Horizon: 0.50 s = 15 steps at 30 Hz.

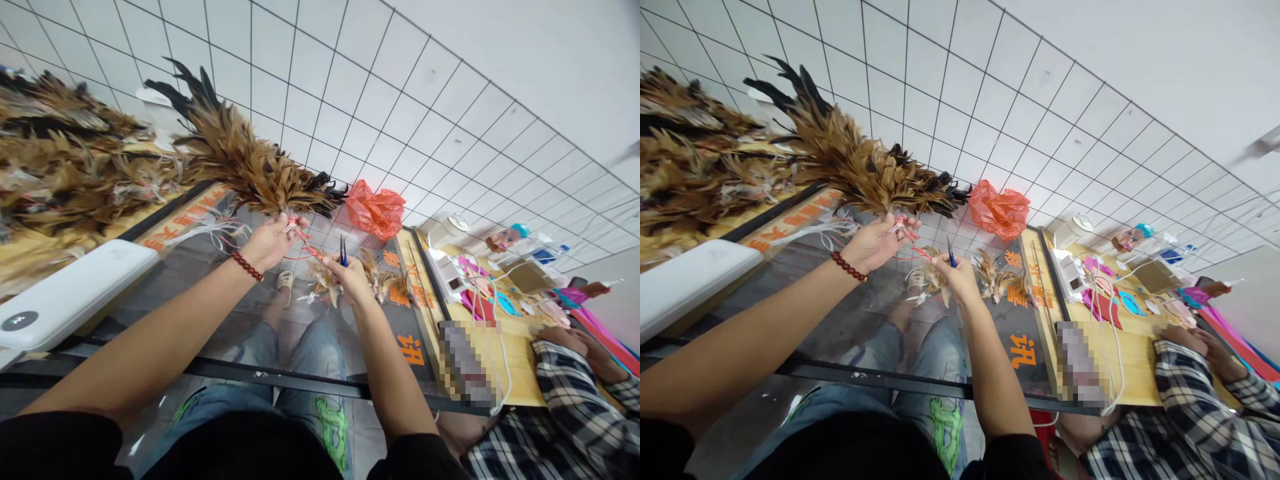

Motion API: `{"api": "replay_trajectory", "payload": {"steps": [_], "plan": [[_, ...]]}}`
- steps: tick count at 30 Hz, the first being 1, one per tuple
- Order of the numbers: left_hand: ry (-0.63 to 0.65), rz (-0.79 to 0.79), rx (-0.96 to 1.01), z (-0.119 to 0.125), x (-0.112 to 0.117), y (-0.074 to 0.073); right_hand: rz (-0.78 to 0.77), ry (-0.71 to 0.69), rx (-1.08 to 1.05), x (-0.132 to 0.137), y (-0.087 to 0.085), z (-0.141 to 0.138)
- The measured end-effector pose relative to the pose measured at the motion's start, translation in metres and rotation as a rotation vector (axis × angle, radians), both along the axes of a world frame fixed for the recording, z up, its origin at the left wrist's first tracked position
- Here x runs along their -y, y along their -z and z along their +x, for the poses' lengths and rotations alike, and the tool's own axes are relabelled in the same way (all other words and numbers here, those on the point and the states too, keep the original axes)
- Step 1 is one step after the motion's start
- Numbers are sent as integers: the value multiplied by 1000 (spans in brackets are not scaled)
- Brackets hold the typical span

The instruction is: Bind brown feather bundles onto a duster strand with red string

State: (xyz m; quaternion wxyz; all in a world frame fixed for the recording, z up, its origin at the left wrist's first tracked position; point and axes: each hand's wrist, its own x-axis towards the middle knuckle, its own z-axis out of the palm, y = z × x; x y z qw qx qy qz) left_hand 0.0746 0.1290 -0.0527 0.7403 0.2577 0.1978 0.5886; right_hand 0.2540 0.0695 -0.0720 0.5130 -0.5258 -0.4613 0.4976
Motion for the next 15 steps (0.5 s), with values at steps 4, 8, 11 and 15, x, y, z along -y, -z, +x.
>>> {"api": "replay_trajectory", "payload": {"steps": [4, 8, 11, 15], "plan": [[-2, -18, 46, 2, 3, -4, 4, 118, -123, 0, -1, -6], [45, -17, 74, 8, 11, -7, -65, 25, -249, 3, -1, -26], [76, -7, 64, 13, 15, -7, -101, -23, -285, 4, -1, -39], [62, 1, 37, 12, 13, -8, -124, 8, -234, 3, 2, -39]]}}
